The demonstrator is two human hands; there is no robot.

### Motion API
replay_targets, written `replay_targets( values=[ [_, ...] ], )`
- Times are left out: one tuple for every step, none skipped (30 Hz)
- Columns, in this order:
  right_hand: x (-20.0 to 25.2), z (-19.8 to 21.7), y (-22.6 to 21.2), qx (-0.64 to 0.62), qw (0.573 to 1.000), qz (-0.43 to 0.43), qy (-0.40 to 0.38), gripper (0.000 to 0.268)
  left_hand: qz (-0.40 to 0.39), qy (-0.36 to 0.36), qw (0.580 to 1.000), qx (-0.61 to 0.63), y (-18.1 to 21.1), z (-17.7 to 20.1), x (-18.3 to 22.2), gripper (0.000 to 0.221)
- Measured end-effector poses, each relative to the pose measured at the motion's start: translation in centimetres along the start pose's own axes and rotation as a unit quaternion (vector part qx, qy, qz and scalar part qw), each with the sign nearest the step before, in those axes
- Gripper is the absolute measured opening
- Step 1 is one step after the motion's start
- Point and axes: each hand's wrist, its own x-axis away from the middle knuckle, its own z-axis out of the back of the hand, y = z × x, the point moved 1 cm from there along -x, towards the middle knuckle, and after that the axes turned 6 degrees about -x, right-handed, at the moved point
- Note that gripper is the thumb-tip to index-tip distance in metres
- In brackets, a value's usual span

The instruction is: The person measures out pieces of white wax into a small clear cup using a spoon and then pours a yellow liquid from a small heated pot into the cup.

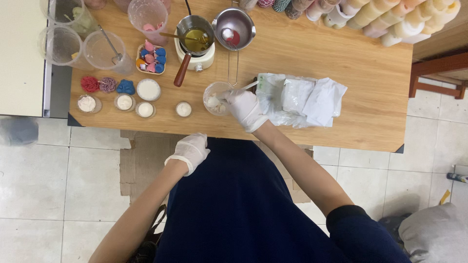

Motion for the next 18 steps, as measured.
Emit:
replay_targets(
  values=[
    [-0.1,0.5,-0.5,0.003,1.000,-0.002,0.001,0.019,-0.004,0.001,1.000,-0.001,0.1,0.1,-0.1,0.025],
    [0.0,0.9,-1.0,0.028,0.999,-0.008,-0.022,0.020,0.008,-0.012,1.000,0.001,0.2,0.2,-0.3,0.025],
    [0.0,1.1,-1.4,0.053,0.997,-0.014,-0.045,0.022,0.020,-0.025,0.999,0.002,0.1,0.3,-0.4,0.026],
    [0.0,1.3,-1.6,0.055,0.997,-0.015,-0.044,0.022,0.017,-0.024,1.000,0.001,0.1,0.3,-0.4,0.026],
    [0.2,1.4,-1.6,0.042,0.999,0.031,-0.012,0.019,0.009,-0.002,1.000,-0.004,0.0,0.4,-0.5,0.027],
    [0.4,1.4,-1.5,0.028,0.996,0.078,0.019,0.016,0.000,0.020,1.000,-0.008,0.0,0.4,-0.6,0.028],
    [0.8,1.3,-1.1,0.031,0.997,0.075,0.019,0.016,-0.003,0.018,1.000,-0.008,0.2,0.4,-0.7,0.028],
    [1.2,1.2,-0.7,0.073,0.995,0.072,0.000,0.017,0.021,0.044,0.999,0.004,0.3,0.5,-0.8,0.036],
    [1.3,1.0,-0.3,0.114,0.991,0.069,-0.018,0.018,0.047,0.071,0.996,0.015,0.4,0.9,-0.9,0.045],
    [1.4,0.9,-0.1,0.115,0.991,0.067,-0.016,0.018,0.044,0.071,0.996,0.013,0.7,1.4,-1.1,0.045],
    [1.5,0.8,0.0,0.094,0.990,0.104,0.029,0.021,0.057,0.150,0.986,0.044,1.3,2.0,-1.2,0.071],
    [1.7,0.9,0.0,0.074,0.985,0.140,0.073,0.026,0.069,0.228,0.968,0.075,1.8,2.6,-1.4,0.100],
    [1.8,0.9,-0.3,0.074,0.985,0.139,0.075,0.026,0.068,0.228,0.969,0.073,2.3,3.1,-1.8,0.100],
    [2.0,1.0,-0.8,0.065,0.989,0.104,0.086,0.020,0.041,0.269,0.961,0.060,2.8,3.8,-2.4,0.112],
    [2.5,1.3,-1.4,0.055,0.992,0.070,0.095,0.014,0.015,0.307,0.950,0.049,3.3,4.2,-2.9,0.124],
    [3.1,1.8,-2.1,0.055,0.992,0.068,0.096,0.014,0.014,0.306,0.951,0.048,3.7,4.5,-3.7,0.124],
    [3.5,2.4,-2.5,-0.006,0.989,0.033,0.146,0.016,-0.019,0.307,0.950,0.062,3.9,4.9,-4.7,0.127],
    [3.8,2.9,-2.9,-0.067,0.978,-0.001,0.196,0.019,-0.052,0.307,0.947,0.077,3.9,5.2,-5.6,0.130]
  ],
)
